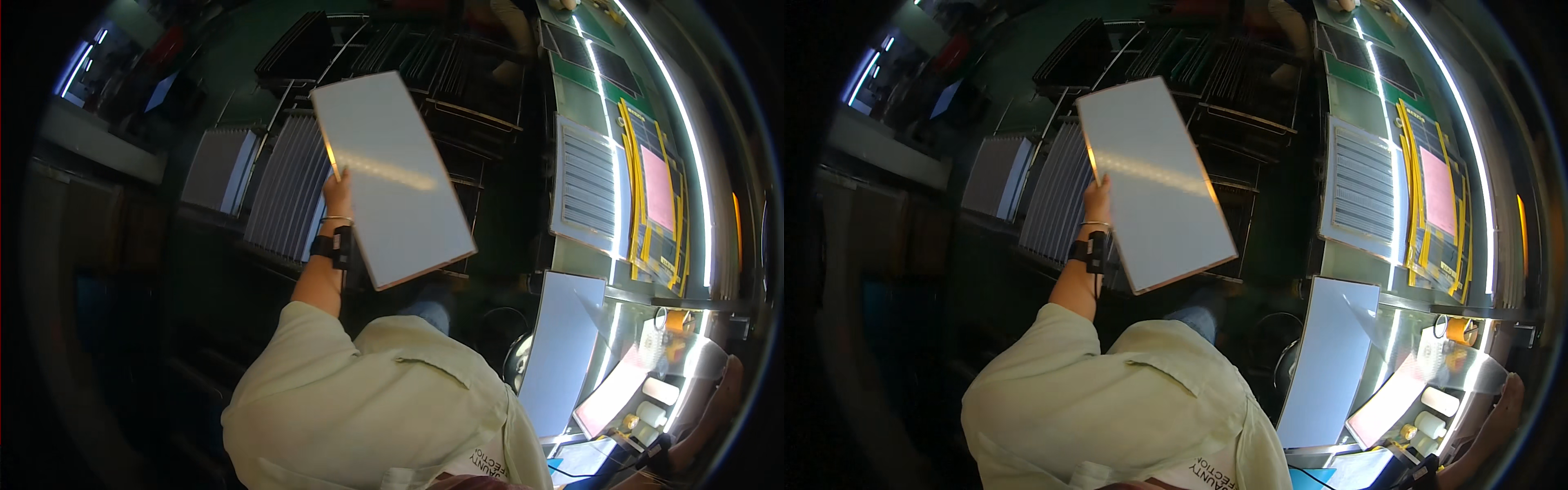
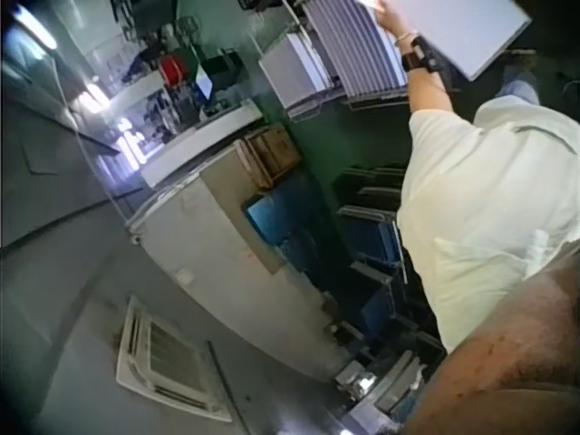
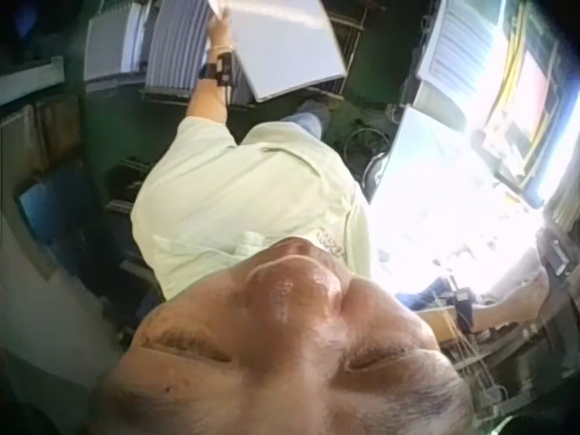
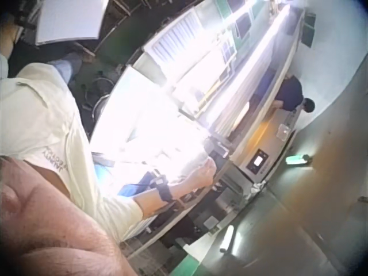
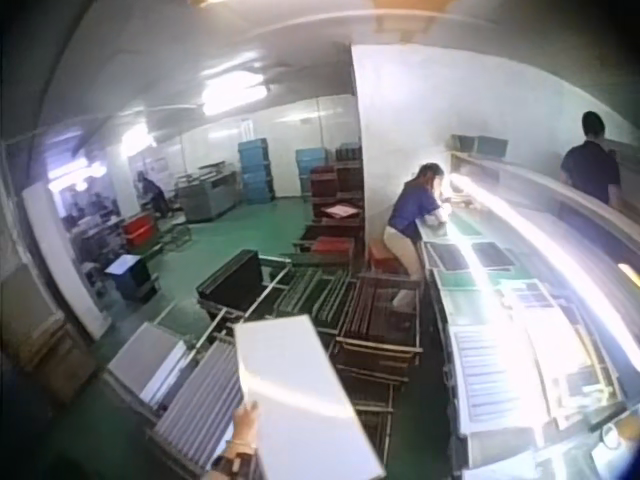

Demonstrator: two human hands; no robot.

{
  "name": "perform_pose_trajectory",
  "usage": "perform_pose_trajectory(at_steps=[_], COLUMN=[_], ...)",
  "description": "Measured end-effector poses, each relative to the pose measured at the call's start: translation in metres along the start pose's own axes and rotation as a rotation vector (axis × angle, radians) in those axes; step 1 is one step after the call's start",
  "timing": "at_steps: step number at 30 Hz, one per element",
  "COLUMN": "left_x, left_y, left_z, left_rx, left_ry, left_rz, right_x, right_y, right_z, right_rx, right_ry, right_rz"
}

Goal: Transferring thin rectangular panels from vertical storage racks to a lighted workstation table for visual inspection and then placing them into another rack.

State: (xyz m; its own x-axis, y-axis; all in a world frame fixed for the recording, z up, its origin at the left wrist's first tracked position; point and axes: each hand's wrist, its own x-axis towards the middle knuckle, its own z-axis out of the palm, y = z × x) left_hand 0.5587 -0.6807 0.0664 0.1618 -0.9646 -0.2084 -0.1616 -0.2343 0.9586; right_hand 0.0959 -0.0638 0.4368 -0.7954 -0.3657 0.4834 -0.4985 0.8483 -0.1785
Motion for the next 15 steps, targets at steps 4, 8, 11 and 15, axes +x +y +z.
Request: perform_pose_trajectory(at_steps=[4, 8, 11, 15], left_x=[0.073, 0.136, 0.164, 0.189], left_y=[-0.036, -0.055, -0.063, -0.069], left_z=[-0.065, -0.111, -0.123, -0.121], left_rx=[0.316, 0.542, 0.461, 0.373], left_ry=[0.053, -0.001, -0.047, -0.098], left_rz=[0.189, 0.151, 0.092, 0.067], right_x=[-0.002, 0.003, 0.008, 0.015], right_y=[-0.031, -0.064, -0.088, -0.116], right_z=[-0.003, -0.002, -0.002, -0.007], right_rx=[-0.041, -0.094, -0.163, -0.235], right_ry=[0.041, 0.064, 0.076, 0.098], right_rz=[0.022, 0.046, 0.067, 0.097])
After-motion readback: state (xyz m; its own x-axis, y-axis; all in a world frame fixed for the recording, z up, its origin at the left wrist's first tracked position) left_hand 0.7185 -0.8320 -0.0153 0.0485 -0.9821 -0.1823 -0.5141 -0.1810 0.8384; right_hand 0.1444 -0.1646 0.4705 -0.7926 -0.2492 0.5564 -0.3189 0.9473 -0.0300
